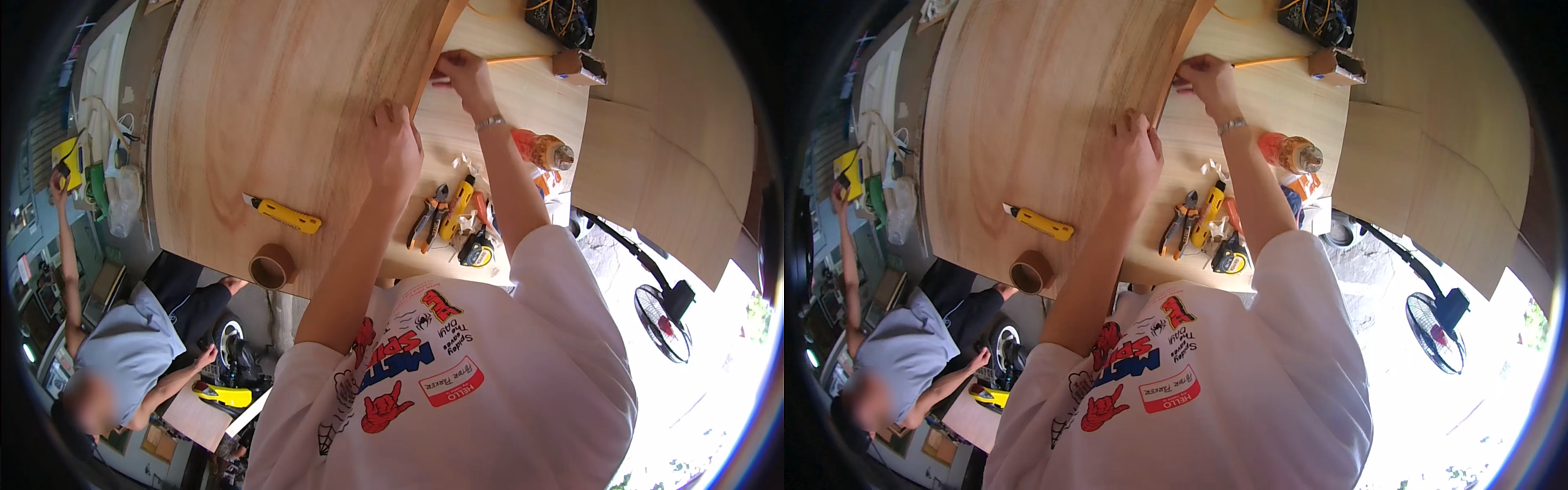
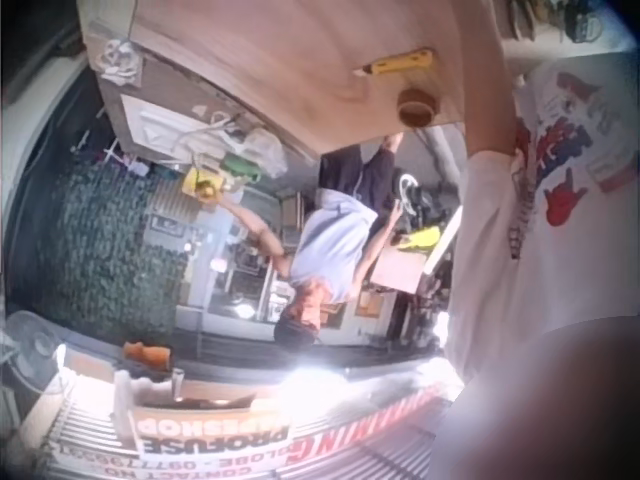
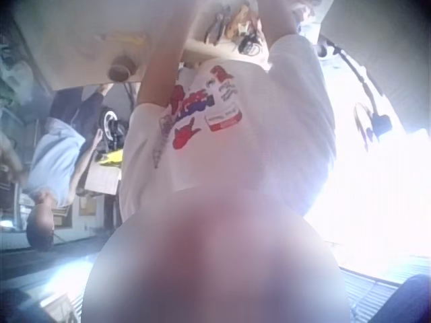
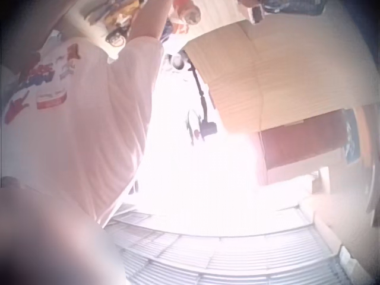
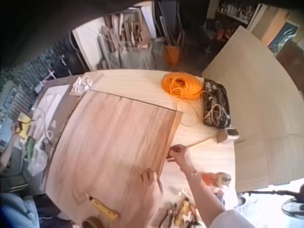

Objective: The person measures and marks a wooden board, then applies a thin wood veneer strip along its edge. They smooth the veneer with a cloth and trim the excess with a utility knife.

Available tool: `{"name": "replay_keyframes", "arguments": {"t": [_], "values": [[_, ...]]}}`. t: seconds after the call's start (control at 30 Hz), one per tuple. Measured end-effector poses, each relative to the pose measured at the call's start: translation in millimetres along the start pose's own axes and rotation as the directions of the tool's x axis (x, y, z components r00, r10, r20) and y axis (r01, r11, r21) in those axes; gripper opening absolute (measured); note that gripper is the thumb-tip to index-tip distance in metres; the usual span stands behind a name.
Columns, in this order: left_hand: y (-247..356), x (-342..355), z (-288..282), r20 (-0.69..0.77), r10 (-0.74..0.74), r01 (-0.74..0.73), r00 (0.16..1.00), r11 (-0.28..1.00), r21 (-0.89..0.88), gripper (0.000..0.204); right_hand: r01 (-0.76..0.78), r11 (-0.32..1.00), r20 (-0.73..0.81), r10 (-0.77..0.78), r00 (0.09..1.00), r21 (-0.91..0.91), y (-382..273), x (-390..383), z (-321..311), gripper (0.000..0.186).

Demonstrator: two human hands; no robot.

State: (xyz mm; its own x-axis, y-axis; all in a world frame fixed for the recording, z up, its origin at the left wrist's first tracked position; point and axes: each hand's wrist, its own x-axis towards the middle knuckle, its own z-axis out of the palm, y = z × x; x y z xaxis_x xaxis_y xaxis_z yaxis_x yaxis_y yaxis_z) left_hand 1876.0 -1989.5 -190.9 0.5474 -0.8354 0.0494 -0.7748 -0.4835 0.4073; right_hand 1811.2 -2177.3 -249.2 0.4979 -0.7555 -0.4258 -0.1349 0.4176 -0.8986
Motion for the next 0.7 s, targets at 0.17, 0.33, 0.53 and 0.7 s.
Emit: {"name": "replay_keyframes", "arguments": {"t": [0.17, 0.33, 0.53, 0.7], "values": [[1, -4, 7, -0.143, 0.027, -0.032, 0.989, 0.999, -0.037, 0.017, 0.002, 1.000, -0.021, -0.003, 1.000, -0.031, -9, 19, -5, 0.028], [-7, -6, 0, -0.073, 0.028, -0.038, 0.997, 0.989, -0.145, 0.028, 0.130, 0.575, 0.095, -0.090, 0.991, -0.808, -14, -60, -13, 0.024], [-1, -2, -8, 0.125, -0.067, 0.072, 0.990, 0.997, -0.032, 0.038, 0.393, 0.221, 0.443, 0.594, 0.671, -0.892, -15, -208, -49, 0.024], [5, 23, -4, 0.074, -0.055, 0.057, 0.996, 0.998, -0.027, 0.034, 0.014, 0.686, 0.221, 0.215, 0.951, -0.727, -15, -172, -43, 0.023]]}}
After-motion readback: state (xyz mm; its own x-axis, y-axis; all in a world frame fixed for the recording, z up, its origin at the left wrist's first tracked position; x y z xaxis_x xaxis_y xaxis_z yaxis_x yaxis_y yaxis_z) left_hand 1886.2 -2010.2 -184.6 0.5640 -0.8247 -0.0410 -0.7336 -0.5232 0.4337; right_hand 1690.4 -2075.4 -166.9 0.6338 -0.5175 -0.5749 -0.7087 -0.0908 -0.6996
